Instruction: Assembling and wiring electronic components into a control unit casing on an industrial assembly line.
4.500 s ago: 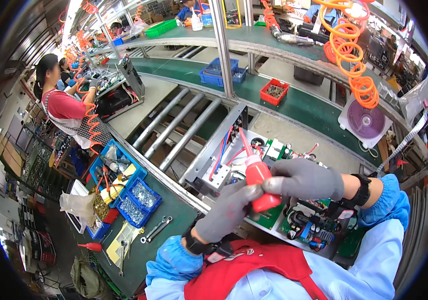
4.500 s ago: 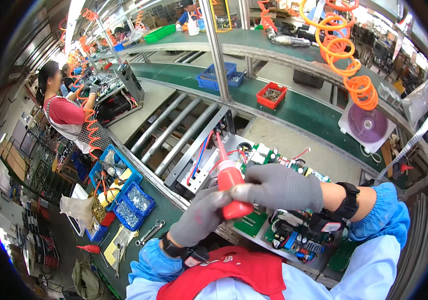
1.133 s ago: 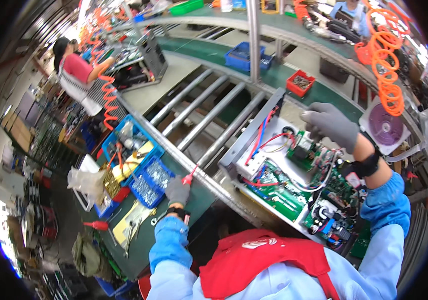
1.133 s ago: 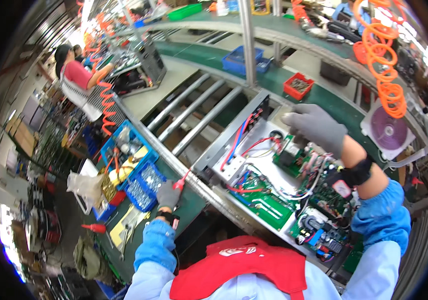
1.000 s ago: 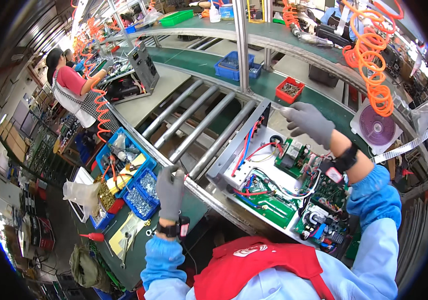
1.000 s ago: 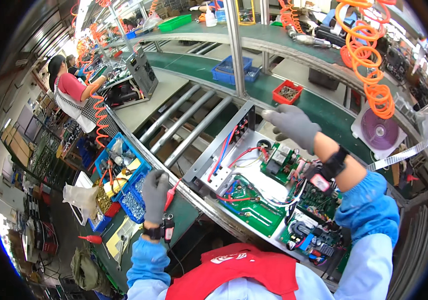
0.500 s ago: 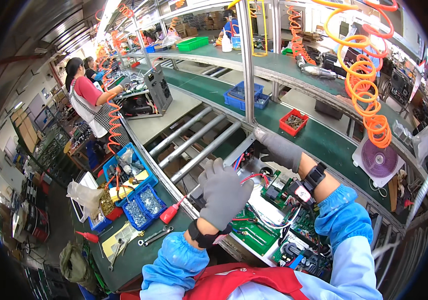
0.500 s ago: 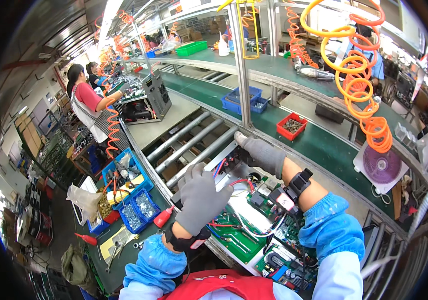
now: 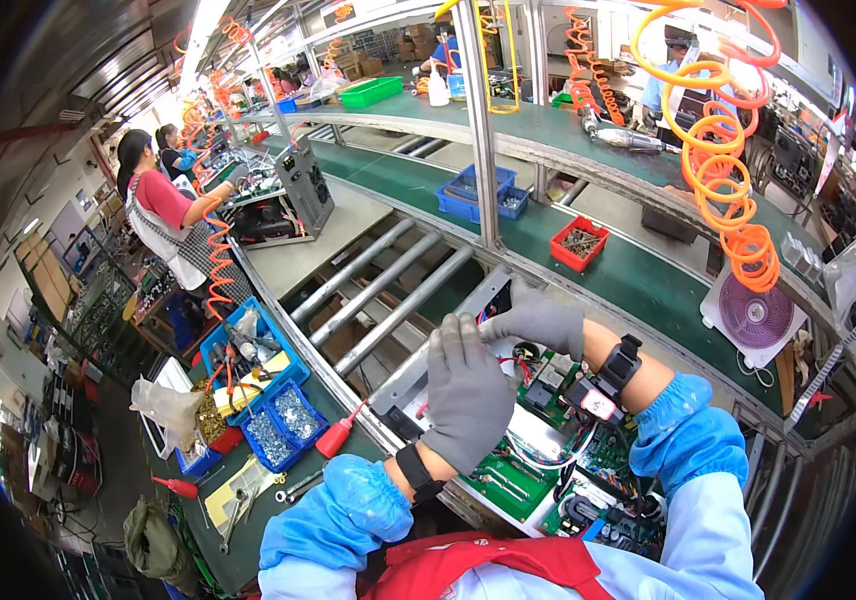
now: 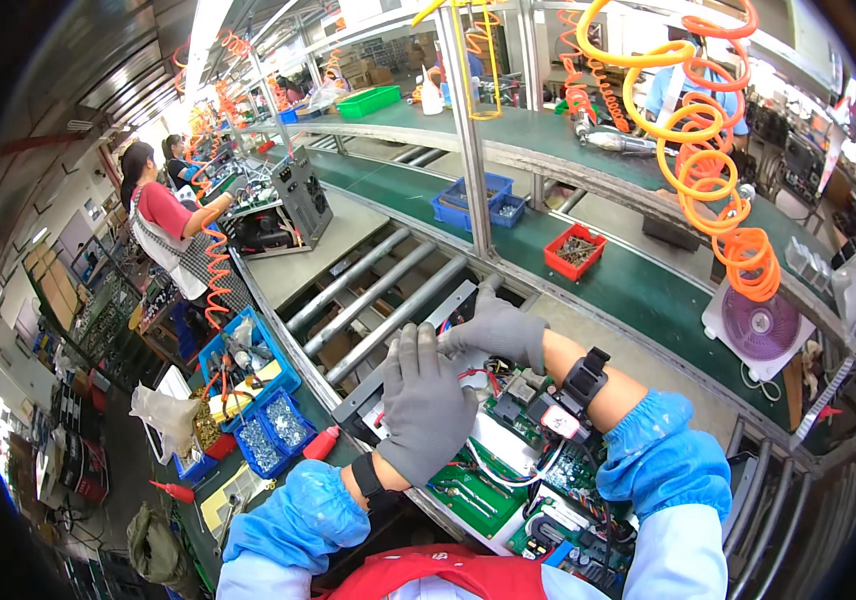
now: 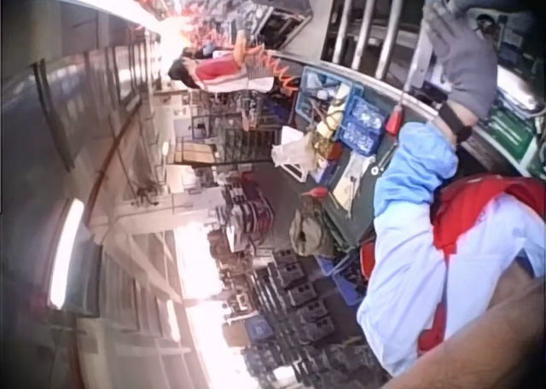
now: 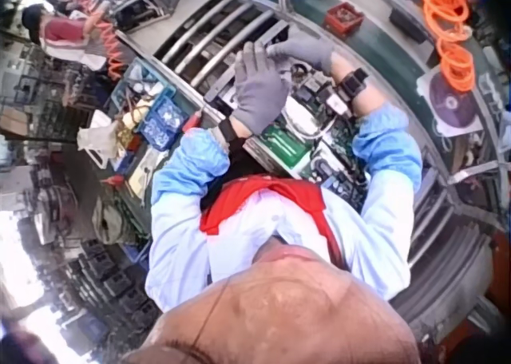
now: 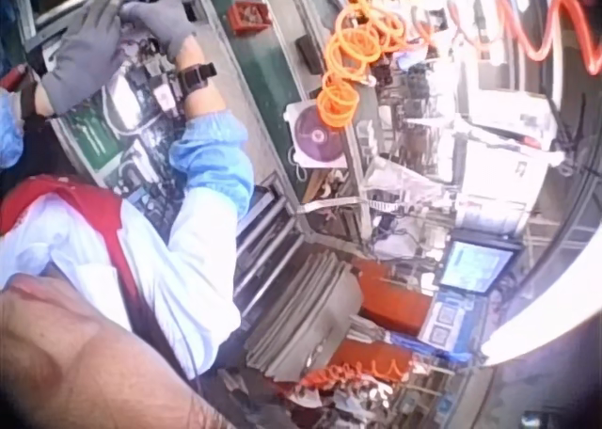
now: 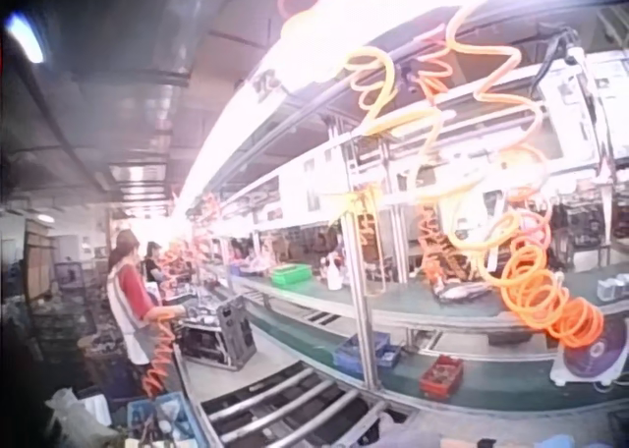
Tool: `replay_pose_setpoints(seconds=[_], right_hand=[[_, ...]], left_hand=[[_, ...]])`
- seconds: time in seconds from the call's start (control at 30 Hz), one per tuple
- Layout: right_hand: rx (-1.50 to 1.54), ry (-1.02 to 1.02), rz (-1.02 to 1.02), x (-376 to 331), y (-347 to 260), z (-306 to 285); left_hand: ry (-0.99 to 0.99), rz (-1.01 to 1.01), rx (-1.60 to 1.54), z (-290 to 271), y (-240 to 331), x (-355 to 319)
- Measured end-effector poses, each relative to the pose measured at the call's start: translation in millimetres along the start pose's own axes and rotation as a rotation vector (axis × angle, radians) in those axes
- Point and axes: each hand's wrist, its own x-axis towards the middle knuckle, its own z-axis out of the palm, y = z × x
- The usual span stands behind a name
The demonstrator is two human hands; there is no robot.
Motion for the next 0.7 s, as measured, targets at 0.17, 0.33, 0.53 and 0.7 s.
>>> replay_pose_setpoints(seconds=[0.17,0.33,0.53,0.7], right_hand=[[-0.036,0.122,0.078,1.7,-13.6,17.3],[0.084,0.408,0.037,2.8,-0.6,38.7],[0.081,0.423,-0.021,-2.6,3.4,40.2],[0.069,0.420,-0.081,-3.4,7.5,42.9]], left_hand=[[0.061,0.040,0.116,12.3,-5.9,-3.1],[0.059,0.056,0.060,11.1,-3.3,-4.7],[0.204,0.125,0.101,11.1,-7.2,-5.2],[0.194,0.159,0.131,7.5,-9.2,-7.0]])
